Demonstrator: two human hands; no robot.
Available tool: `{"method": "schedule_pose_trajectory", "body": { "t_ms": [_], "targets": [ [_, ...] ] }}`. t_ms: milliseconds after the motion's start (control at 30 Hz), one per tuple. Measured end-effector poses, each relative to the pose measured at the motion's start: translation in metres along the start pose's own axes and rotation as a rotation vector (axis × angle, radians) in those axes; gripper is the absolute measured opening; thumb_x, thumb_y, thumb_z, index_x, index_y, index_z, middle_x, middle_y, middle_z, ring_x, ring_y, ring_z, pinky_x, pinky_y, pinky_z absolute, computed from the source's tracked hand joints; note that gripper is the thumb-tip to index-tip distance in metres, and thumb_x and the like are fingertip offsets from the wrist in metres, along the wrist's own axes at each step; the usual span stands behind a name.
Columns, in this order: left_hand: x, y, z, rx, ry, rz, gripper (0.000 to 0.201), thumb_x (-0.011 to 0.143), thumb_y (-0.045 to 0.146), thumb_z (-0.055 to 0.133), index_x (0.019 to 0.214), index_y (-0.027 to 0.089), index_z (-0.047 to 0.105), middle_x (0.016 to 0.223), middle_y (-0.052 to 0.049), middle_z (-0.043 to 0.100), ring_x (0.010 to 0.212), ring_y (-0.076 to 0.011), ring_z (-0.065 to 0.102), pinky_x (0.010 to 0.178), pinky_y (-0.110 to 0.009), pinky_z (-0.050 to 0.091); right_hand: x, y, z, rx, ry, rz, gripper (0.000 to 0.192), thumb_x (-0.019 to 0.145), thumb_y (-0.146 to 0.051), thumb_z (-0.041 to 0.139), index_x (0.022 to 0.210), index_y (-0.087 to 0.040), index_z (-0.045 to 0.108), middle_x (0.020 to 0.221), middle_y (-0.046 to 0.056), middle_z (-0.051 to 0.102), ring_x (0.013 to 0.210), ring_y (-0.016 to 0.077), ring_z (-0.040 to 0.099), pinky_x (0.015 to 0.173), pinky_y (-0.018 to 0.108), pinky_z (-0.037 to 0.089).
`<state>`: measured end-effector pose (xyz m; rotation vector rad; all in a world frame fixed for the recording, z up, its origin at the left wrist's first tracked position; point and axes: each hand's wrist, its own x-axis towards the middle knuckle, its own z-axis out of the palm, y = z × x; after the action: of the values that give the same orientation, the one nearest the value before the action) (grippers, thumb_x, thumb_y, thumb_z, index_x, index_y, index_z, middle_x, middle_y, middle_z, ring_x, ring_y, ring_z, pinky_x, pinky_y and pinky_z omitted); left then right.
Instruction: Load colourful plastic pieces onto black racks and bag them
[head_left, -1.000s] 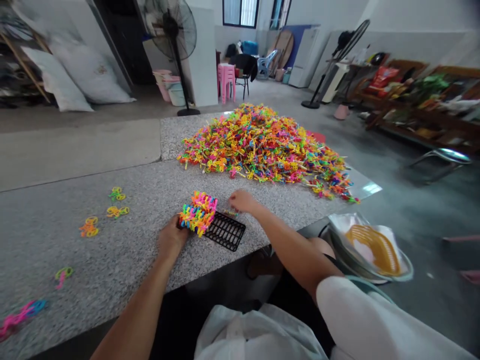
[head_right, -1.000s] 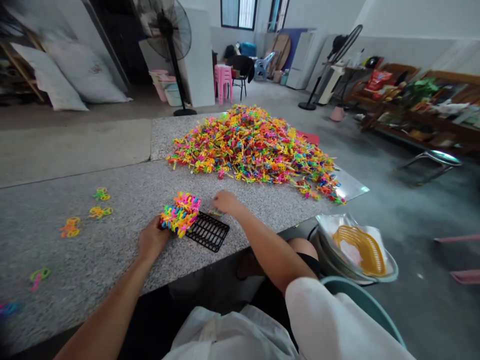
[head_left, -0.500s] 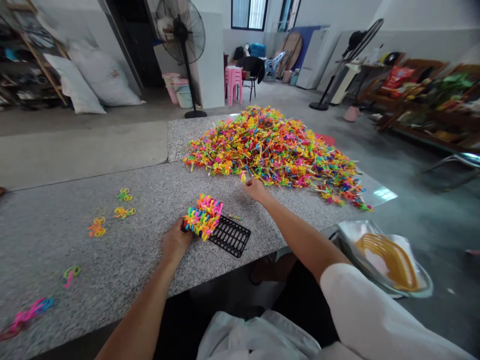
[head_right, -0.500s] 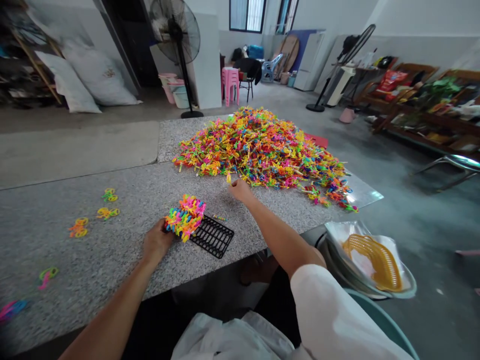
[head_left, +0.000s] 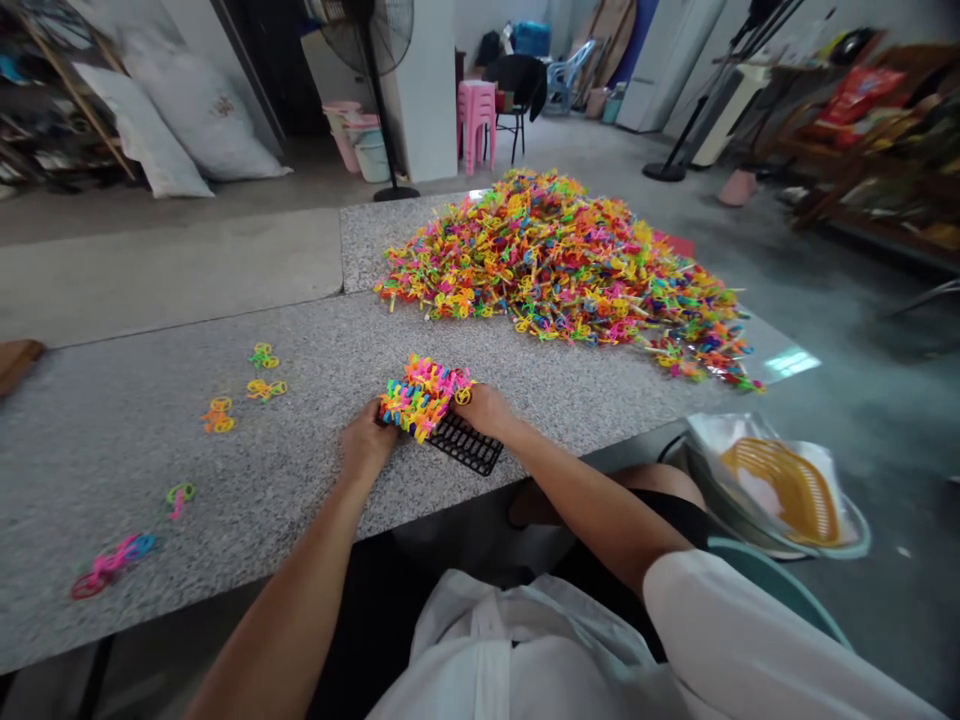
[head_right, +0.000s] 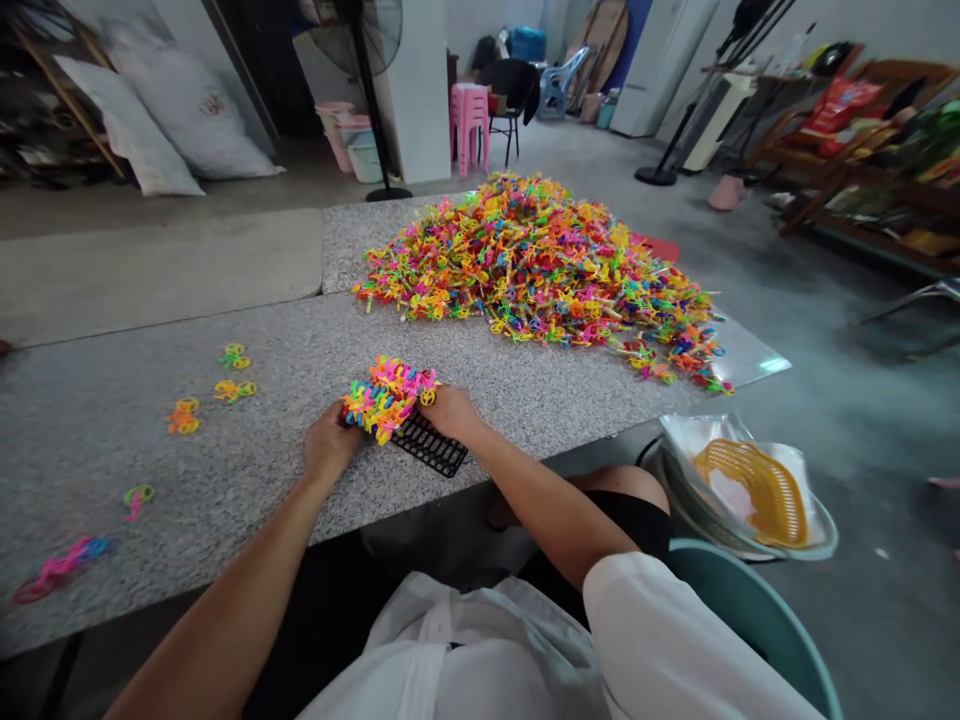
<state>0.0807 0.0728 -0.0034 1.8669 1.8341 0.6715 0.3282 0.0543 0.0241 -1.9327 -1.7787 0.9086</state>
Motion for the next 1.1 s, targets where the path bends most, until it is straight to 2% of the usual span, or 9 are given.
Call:
{"method": "schedule_pose_trajectory", "body": {
  "t_ms": [133,300,533,633,733,800,900,967,1100],
  "targets": [
    [0.001,-0.001,0.0,-0.003,-0.01,0.003,0.039,0.089,0.025,0.066,0.126,0.026,0.075,0.109,-0.003,0.082,0.097,-0.0226,0.074,0.084,-0.028,0.05,-0.004,-0.001,0.005,-0.152,0.076,-0.106,0.024,0.105,-0.023,0.059,0.116,-0.018,0.079,0.115,0.009,0.082,0.106,0.0215,0.074,0.086,0.024,0.048],
    [0.003,-0.005,0.003,0.047,-0.01,0.005,0.037,0.09,0.028,0.066,0.125,0.025,0.075,0.108,-0.004,0.081,0.097,-0.0231,0.074,0.082,-0.028,0.049,-0.002,-0.002,0.009,-0.232,0.082,-0.073,0.031,0.105,-0.024,0.057,0.13,-0.019,0.075,0.122,0.012,0.081,0.112,0.0249,0.075,0.091,0.027,0.051],
    [0.002,-0.006,0.003,0.065,-0.007,0.012,0.037,0.089,0.03,0.065,0.125,0.024,0.074,0.108,-0.005,0.081,0.099,-0.0242,0.074,0.082,-0.029,0.049,-0.005,-0.014,0.022,-0.303,0.107,-0.009,0.033,0.106,-0.026,0.053,0.13,-0.018,0.075,0.124,0.016,0.081,0.112,0.0283,0.078,0.089,0.03,0.056],
    [0.002,-0.005,0.002,0.059,-0.02,0.004,0.038,0.09,0.03,0.063,0.127,0.025,0.073,0.11,-0.005,0.081,0.099,-0.0244,0.074,0.082,-0.029,0.049,0.004,-0.009,0.005,-0.258,-0.063,-0.061,0.03,0.102,-0.024,0.061,0.125,-0.019,0.078,0.117,0.013,0.083,0.105,0.0249,0.08,0.086,0.027,0.058],
    [0.003,-0.006,0.001,0.077,-0.036,0.001,0.038,0.091,0.031,0.063,0.127,0.025,0.073,0.112,-0.006,0.081,0.101,-0.0256,0.074,0.081,-0.029,0.049,0.033,0.007,-0.038,-0.203,-0.287,-0.002,0.022,0.092,-0.02,0.07,0.108,-0.02,0.085,0.094,0.007,0.085,0.088,0.021,0.081,0.079,0.024,0.059],
    [0.003,-0.007,0.0,0.08,-0.05,0.003,0.039,0.091,0.031,0.063,0.128,0.025,0.072,0.112,-0.006,0.081,0.1,-0.0257,0.074,0.08,-0.03,0.048,0.061,0.02,-0.07,-0.272,-0.072,0.148,0.024,0.093,-0.017,0.066,0.107,-0.016,0.085,0.093,0.01,0.085,0.092,0.0236,0.081,0.083,0.025,0.059],
    [0.004,-0.006,0.0,0.071,-0.055,-0.006,0.039,0.091,0.031,0.063,0.128,0.026,0.072,0.109,-0.006,0.081,0.099,-0.0254,0.074,0.079,-0.029,0.048,0.103,0.034,-0.099,-0.331,0.205,0.228,0.04,0.103,-0.018,0.054,0.136,-0.009,0.075,0.129,0.02,0.079,0.127,0.0301,0.073,0.103,0.031,0.055],
    [0.004,-0.006,0.0,0.089,-0.056,-0.024,0.036,0.091,0.03,0.063,0.125,0.026,0.072,0.106,-0.005,0.081,0.098,-0.0256,0.074,0.078,-0.029,0.047,0.127,0.037,-0.102,-0.327,0.244,0.246,0.044,0.106,-0.022,0.053,0.145,-0.008,0.068,0.141,0.022,0.073,0.136,0.0303,0.068,0.108,0.032,0.053],
    [0.004,-0.007,0.0,0.115,-0.048,-0.025,0.03,0.09,0.03,0.063,0.117,0.025,0.073,0.098,-0.004,0.079,0.09,-0.0239,0.072,0.074,-0.028,0.045,0.16,0.034,-0.092,-0.293,0.259,0.305,0.045,0.11,-0.031,0.049,0.142,-0.007,0.069,0.138,0.025,0.074,0.13,0.0305,0.071,0.103,0.032,0.055]
  ]
}}
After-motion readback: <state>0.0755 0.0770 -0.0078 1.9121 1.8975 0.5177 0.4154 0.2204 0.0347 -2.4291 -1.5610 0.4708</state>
